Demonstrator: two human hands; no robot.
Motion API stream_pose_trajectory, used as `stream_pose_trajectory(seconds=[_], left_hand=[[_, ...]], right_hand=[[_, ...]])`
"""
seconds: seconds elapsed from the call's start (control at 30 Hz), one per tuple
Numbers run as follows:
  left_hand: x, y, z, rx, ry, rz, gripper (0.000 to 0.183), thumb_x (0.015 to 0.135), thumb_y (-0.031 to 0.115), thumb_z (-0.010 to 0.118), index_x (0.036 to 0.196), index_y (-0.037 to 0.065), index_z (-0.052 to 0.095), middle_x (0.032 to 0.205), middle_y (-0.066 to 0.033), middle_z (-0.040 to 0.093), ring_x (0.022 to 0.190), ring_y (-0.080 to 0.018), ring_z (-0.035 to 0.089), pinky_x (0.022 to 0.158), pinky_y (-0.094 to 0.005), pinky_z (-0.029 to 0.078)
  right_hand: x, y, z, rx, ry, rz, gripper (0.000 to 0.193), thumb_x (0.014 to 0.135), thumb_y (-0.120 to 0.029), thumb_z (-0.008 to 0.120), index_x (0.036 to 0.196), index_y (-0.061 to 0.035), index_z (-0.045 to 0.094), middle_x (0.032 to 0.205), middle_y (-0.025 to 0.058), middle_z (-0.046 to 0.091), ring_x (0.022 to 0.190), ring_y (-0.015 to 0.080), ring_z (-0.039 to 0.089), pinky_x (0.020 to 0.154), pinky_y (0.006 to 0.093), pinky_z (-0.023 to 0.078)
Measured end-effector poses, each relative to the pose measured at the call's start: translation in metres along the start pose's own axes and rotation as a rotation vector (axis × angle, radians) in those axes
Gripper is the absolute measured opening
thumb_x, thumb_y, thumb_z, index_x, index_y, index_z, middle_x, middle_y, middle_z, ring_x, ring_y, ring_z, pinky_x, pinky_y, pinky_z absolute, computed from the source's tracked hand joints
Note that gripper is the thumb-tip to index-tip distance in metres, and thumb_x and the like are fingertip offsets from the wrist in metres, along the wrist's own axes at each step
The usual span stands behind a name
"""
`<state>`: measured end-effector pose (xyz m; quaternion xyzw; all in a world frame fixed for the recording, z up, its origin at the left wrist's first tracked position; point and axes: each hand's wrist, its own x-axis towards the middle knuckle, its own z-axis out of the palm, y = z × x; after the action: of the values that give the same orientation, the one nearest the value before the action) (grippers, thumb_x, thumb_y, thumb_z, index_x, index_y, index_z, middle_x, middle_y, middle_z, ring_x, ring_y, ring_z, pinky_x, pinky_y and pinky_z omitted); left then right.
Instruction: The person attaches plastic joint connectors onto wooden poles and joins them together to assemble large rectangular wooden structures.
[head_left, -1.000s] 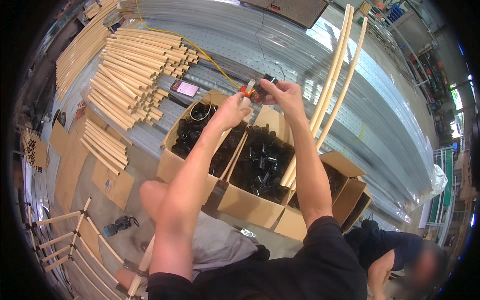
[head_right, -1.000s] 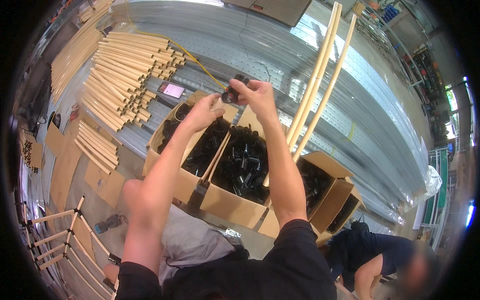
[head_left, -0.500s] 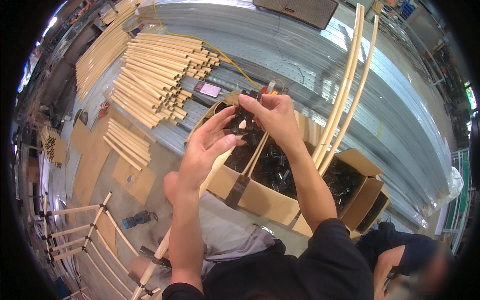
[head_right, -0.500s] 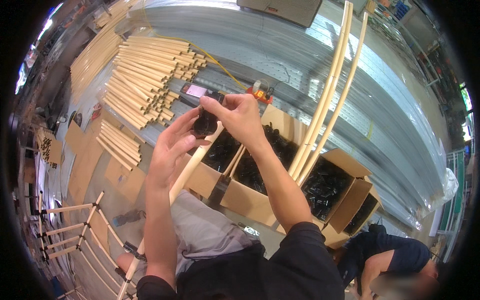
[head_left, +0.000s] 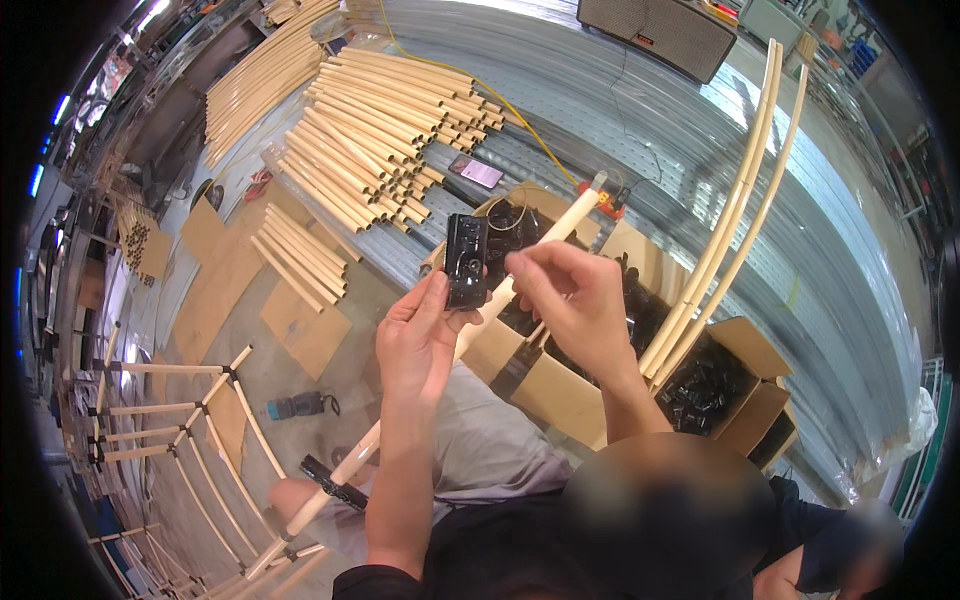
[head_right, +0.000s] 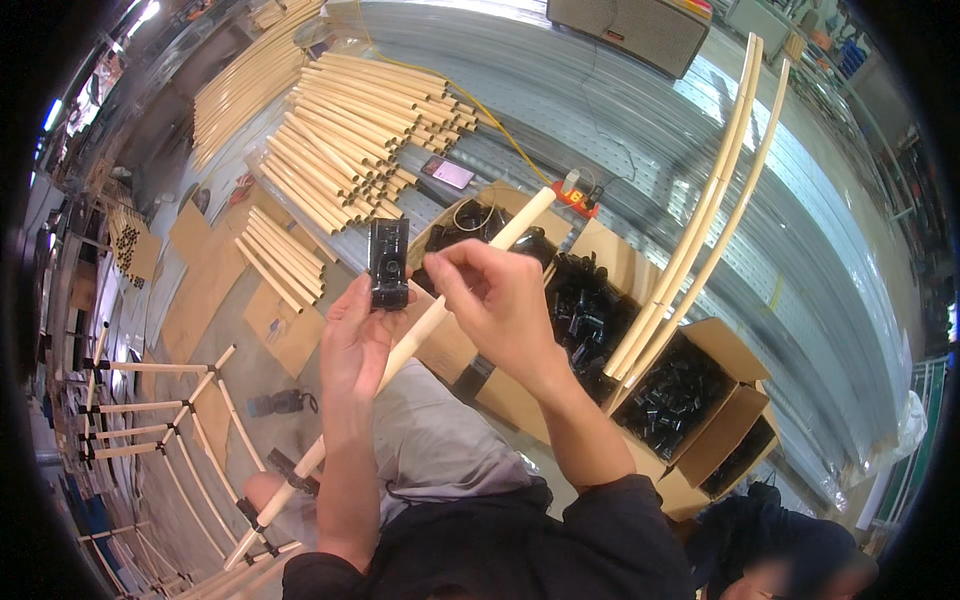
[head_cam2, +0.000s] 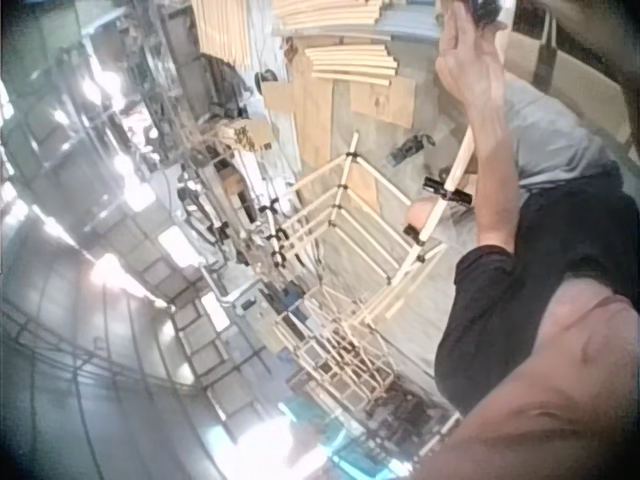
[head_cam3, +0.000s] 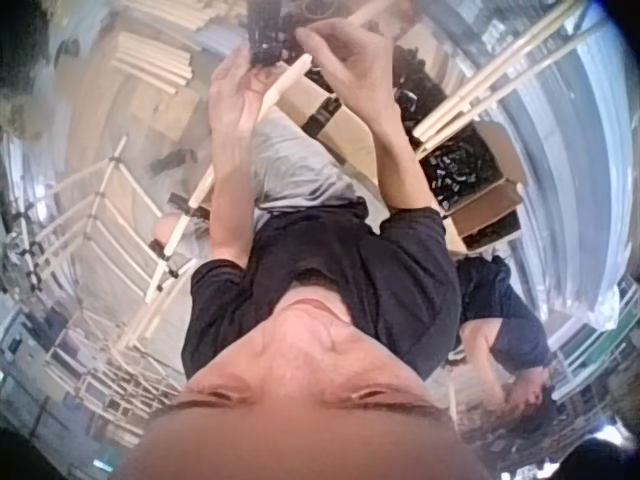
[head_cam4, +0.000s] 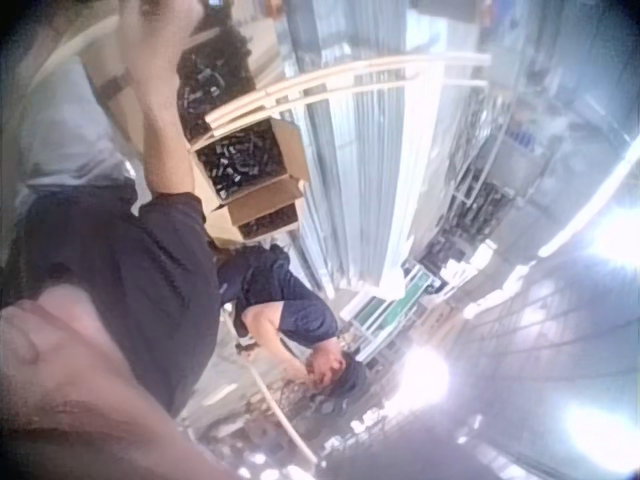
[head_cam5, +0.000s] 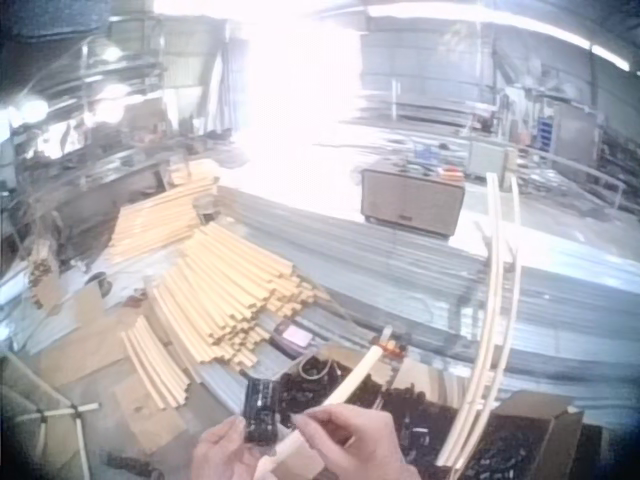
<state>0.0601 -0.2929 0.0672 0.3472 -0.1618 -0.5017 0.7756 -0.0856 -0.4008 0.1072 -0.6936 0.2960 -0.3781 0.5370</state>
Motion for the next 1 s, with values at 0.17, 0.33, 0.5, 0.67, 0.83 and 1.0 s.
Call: stream_pose_trajectory(seconds=[0.17,0.33,0.5,0.67,0.83,1.0], left_hand=[[-0.007,0.000,-0.008,-0.003,0.017,0.065,0.031,0.103,0.011,0.054,0.127,-0.005,0.061,0.114,-0.0157,0.069,0.096,-0.0221,0.069,0.075,-0.0345,0.057],[-0.014,-0.002,-0.007,-0.051,-0.022,0.098,0.032,0.103,0.010,0.052,0.130,-0.006,0.059,0.117,-0.0168,0.068,0.096,-0.0211,0.068,0.076,-0.0352,0.057],[-0.016,0.003,-0.008,0.020,0.003,0.147,0.033,0.102,0.009,0.054,0.132,-0.006,0.057,0.118,-0.0170,0.068,0.096,-0.0214,0.068,0.077,-0.0357,0.057],[-0.019,0.004,-0.009,0.062,0.022,0.160,0.033,0.102,0.007,0.055,0.132,-0.007,0.057,0.118,-0.0168,0.068,0.097,-0.0217,0.068,0.077,-0.0360,0.058],[-0.022,0.003,-0.010,0.097,0.019,0.180,0.033,0.100,0.007,0.057,0.131,-0.006,0.058,0.119,-0.0173,0.068,0.100,-0.0225,0.068,0.079,-0.0358,0.059],[-0.023,0.005,-0.009,0.145,0.024,0.190,0.034,0.100,0.007,0.058,0.131,-0.005,0.059,0.120,-0.0179,0.067,0.101,-0.0224,0.068,0.080,-0.0354,0.058]], right_hand=[[-0.011,-0.004,0.016,-0.129,0.036,-0.304,0.017,0.083,-0.010,0.079,0.092,0.0006,0.069,0.079,0.0080,0.068,0.064,0.0115,0.064,0.055,0.0248,0.050],[-0.004,-0.004,0.028,-0.278,0.101,-0.541,0.020,0.079,-0.010,0.081,0.088,-0.0018,0.065,0.079,0.0087,0.064,0.064,0.0214,0.065,0.055,0.0302,0.052],[-0.005,-0.004,0.031,-0.200,0.089,-0.565,0.021,0.078,-0.006,0.080,0.093,-0.0016,0.067,0.083,0.0105,0.066,0.069,0.0241,0.067,0.056,0.0320,0.052],[-0.010,-0.005,0.028,-0.064,0.056,-0.411,0.019,0.079,-0.001,0.077,0.094,0.0001,0.067,0.087,0.0118,0.066,0.074,0.0243,0.068,0.061,0.0329,0.054],[-0.009,0.003,0.028,-0.160,0.047,-0.522,0.021,0.080,-0.001,0.077,0.099,0.0001,0.068,0.094,0.0135,0.067,0.075,0.0228,0.068,0.062,0.0308,0.054],[-0.010,0.003,0.026,-0.055,0.050,-0.516,0.023,0.079,-0.002,0.078,0.100,0.0001,0.069,0.094,0.0132,0.067,0.076,0.0233,0.068,0.063,0.0304,0.054]])
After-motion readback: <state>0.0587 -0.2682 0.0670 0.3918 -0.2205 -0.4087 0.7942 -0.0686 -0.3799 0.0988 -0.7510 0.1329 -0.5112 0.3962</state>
